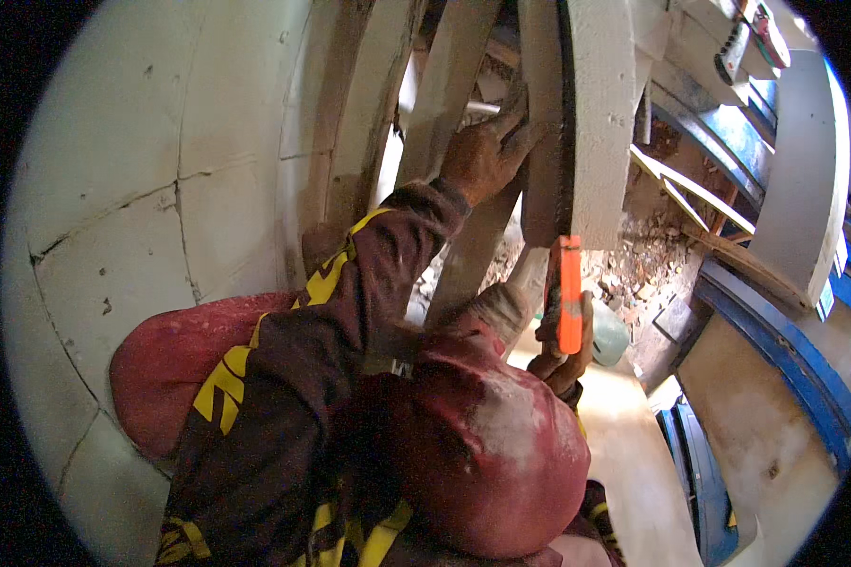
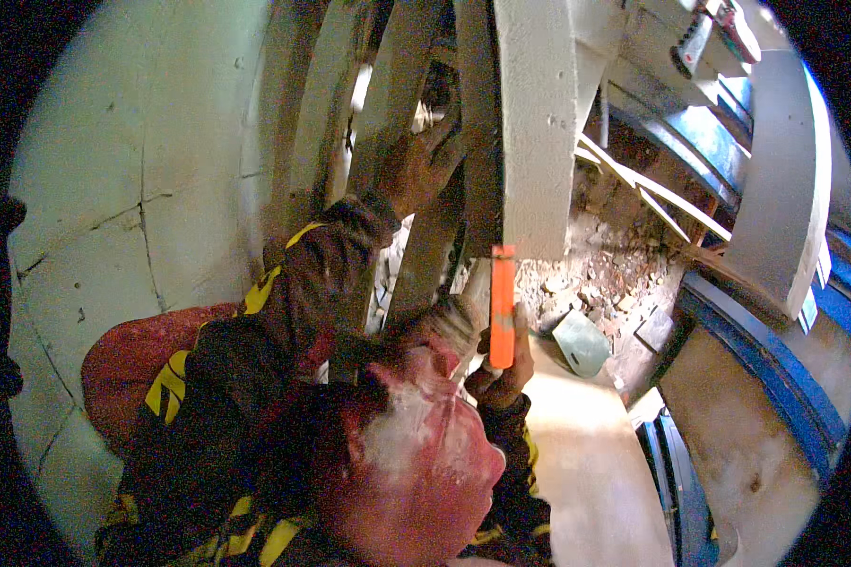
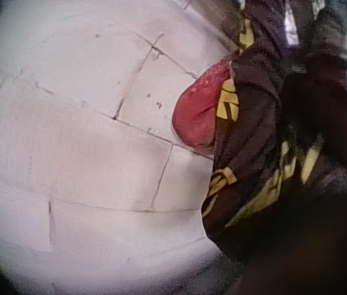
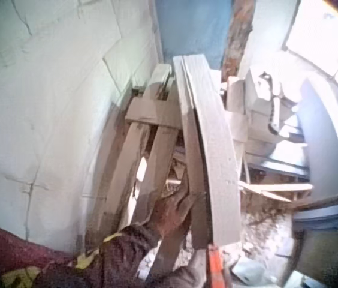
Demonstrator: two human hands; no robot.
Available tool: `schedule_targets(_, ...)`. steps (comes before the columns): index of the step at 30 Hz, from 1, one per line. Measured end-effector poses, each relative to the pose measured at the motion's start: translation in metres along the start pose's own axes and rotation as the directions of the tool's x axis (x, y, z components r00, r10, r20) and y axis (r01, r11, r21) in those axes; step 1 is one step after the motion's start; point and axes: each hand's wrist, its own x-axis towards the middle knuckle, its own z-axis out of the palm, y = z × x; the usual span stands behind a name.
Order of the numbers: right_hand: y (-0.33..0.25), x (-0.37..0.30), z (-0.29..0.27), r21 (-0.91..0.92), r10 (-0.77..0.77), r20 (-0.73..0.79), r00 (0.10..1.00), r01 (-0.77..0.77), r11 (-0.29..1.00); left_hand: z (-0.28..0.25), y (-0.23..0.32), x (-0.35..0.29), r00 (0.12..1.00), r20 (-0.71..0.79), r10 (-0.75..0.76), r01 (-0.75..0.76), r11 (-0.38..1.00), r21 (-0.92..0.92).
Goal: The person measures a wooden plank with a tape measure, marks it, and then uses a hand saw to cut the plank. The person is sitting on the floor during the task.
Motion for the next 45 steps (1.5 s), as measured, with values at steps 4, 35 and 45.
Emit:
schedule_targets(4, -0.007, 0.007, 0.005, -0.022, 0.101, 0.106, 0.989, -0.099, 0.995, -0.006, 0.004, 0.002, 0.992, -0.001, 0.128, -0.128, 0.991, -0.024)
schedule_targets(35, -0.049, 0.114, 0.024, -0.028, -0.131, 0.136, 0.982, 0.136, 0.990, 0.075, -0.016, 0.041, 0.946, -0.262, -0.192, 0.032, 0.858, -0.512)
schedule_targets(45, -0.101, 0.290, 0.092, 0.033, -0.337, 0.003, 0.942, 0.336, 0.941, 0.066, 0.007, 0.043, 0.942, -0.335, -0.029, -0.106, 0.920, -0.377)
